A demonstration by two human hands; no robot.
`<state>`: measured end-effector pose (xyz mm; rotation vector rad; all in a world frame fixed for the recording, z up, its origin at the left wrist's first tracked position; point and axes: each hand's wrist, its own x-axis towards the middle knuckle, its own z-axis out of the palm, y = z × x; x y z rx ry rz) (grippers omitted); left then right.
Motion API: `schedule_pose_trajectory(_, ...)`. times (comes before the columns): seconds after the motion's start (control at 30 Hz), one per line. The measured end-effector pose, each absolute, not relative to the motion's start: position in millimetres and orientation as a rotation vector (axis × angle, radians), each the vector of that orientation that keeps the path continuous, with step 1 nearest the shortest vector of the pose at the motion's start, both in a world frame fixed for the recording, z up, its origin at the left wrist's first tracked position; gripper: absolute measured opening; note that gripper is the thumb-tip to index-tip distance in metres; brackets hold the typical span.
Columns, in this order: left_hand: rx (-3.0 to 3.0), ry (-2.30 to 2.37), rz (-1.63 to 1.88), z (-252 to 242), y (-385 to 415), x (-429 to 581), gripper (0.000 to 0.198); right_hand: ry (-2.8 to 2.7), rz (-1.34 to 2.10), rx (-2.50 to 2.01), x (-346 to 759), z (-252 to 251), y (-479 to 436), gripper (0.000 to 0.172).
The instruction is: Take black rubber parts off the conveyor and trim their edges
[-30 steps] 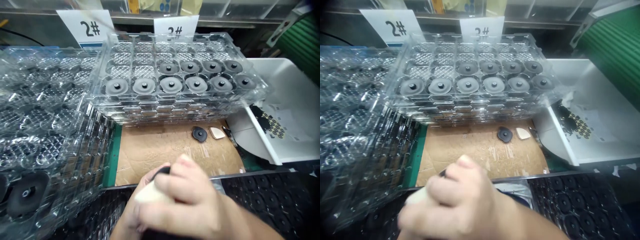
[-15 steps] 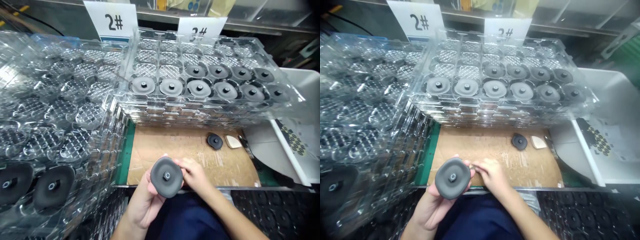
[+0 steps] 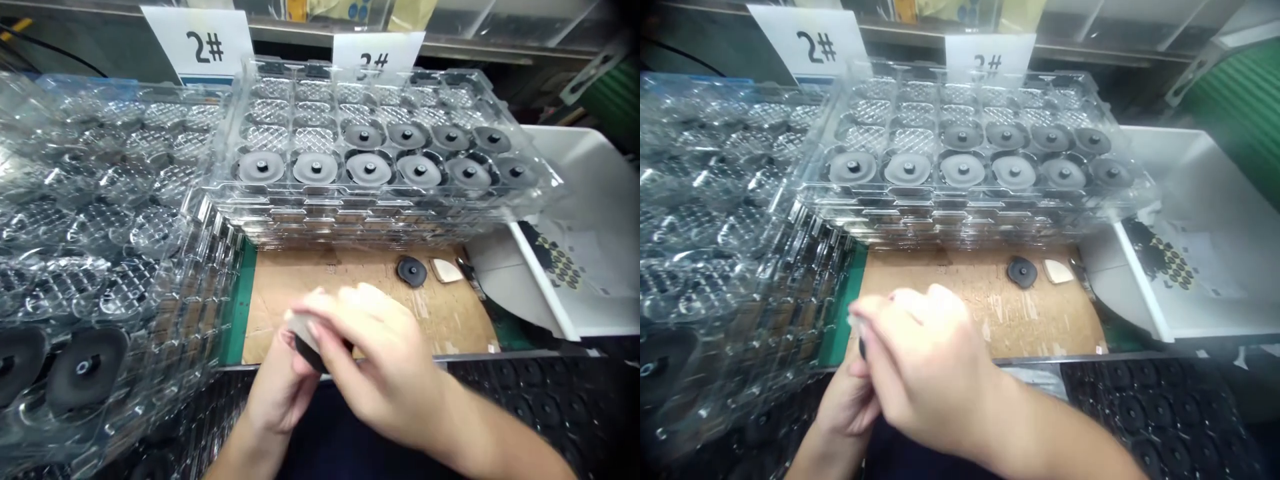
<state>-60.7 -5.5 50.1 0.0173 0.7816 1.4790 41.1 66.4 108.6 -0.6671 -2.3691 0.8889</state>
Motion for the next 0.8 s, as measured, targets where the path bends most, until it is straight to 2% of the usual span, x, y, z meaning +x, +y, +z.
schedule_pose_trajectory(0.07, 0.002, 0.760, 1.456, 54.7, -3.3, -56.3, 0.035, -2.318, 0.828, -0.626, 45.7, 110.2, 66.6, 0.024)
schedule_pose_trajectory(0.2, 0.065, 0.685, 1.433, 56.9, 0.8, -50.8, 0.043, -2.402, 1.057, -0.518, 78.9, 112.3, 65.1, 0.025)
schedule_pose_trajectory(0.33, 0.089, 0.721, 1.408, 54.7, 4.8, -38.2, 0.046, -2.418, 0.937, -0.854, 112.2, 107.6, 71.1, 0.025)
schedule_pose_trajectory(0.43, 0.092, 0.741, 1.409, 58.2, 7.1, -27.1, 0.055, -2.346, 0.851, -0.875, 119.8, 102.0, 80.1, 0.031)
schedule_pose_trajectory(0.53, 0.101, 0.734, 1.365, 64.5, 9.8, -22.5, 0.057, -2.142, 0.977, -0.907, 125.8, 93.5, 87.2, 0.030)
schedule_pose_trajectory(0.67, 0.089, 0.667, 1.302, 66.5, 15.0, -22.8, 0.060, -1.801, 1.077, -1.266, 148.2, 70.7, 84.0, 0.020)
schedule_pose_trajectory(0.8, 0.048, 0.658, 1.280, 60.1, 20.4, -20.4, 0.058, -1.757, 1.284, -1.459, 172.6, 39.0, 71.1, 0.022)
